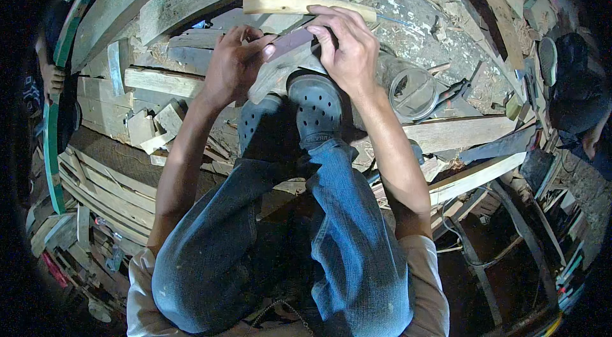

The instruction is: The person sands a small wooden piece, uses a hammer to drive a nail into a wooden assembly, and reaches into a jar to retrieve another nail.

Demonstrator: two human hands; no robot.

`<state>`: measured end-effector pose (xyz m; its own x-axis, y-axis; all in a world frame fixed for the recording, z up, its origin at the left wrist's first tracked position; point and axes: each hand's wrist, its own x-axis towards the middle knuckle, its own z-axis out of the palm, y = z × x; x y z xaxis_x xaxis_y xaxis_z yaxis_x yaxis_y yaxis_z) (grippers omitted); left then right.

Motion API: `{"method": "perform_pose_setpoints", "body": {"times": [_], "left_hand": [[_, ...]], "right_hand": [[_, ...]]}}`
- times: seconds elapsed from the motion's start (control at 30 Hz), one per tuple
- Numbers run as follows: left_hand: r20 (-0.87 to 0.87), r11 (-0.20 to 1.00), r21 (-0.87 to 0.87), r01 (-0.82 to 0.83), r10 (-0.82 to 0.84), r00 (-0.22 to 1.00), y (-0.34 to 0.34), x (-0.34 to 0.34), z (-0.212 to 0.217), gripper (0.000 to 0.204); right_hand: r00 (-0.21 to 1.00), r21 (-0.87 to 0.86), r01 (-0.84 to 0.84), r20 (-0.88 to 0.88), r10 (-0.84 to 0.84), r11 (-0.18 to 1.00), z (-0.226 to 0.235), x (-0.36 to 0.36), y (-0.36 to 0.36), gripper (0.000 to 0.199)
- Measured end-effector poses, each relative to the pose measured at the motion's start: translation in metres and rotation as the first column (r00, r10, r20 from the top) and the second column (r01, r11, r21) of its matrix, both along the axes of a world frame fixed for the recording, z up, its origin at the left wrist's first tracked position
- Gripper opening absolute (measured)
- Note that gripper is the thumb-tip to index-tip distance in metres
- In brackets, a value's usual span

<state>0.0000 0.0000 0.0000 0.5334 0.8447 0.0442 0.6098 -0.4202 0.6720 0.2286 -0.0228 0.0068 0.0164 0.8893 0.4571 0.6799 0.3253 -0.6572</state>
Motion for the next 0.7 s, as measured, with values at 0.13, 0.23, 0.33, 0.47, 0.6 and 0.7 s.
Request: {"method": "perform_pose_setpoints", "body": {"times": [0.13, 0.23, 0.33, 0.47, 0.6, 0.7], "left_hand": [[0.093, 1.0, 0.004, -0.025, 0.024, 0.995, -0.001, 0.001, 0.001, 0.016], [0.103, 0.999, 0.015, -0.046, 0.044, 0.994, -0.002, 0.003, 0.003, 0.016], [0.058, 0.998, 0.035, -0.055, 0.053, 0.997, -0.003, 0.002, 0.005, 0.015], [0.09, 0.998, 0.02, -0.065, 0.063, 0.994, -0.004, 0.007, 0.005, 0.021], [0.086, 0.963, 0.258, -0.074, 0.053, 0.995, -0.007, 0.025, 0.015, 0.034], [0.132, 0.962, 0.261, -0.08, 0.047, 0.99, -0.007, 0.037, 0.015, 0.035]], "right_hand": [[0.975, 0.08, -0.08, 0.215, 0.061, 0.994, -0.001, 0.004, 0.01, 0.011], [0.968, 0.061, -0.102, 0.235, 0.085, 0.993, 0.0, 0.005, 0.013, 0.013], [0.969, 0.0, -0.069, 0.238, 0.067, 0.998, 0.0, 0.004, 0.016, 0.017], [0.969, 0.129, -0.042, 0.246, 0.009, 0.991, -0.013, 0.002, 0.025, 0.017], [0.956, 0.299, -0.082, 0.294, -0.01, 0.951, -0.021, -0.003, 0.033, 0.019], [0.952, 0.281, -0.05, 0.304, -0.039, 0.958, -0.017, -0.009, 0.034, 0.016]]}}
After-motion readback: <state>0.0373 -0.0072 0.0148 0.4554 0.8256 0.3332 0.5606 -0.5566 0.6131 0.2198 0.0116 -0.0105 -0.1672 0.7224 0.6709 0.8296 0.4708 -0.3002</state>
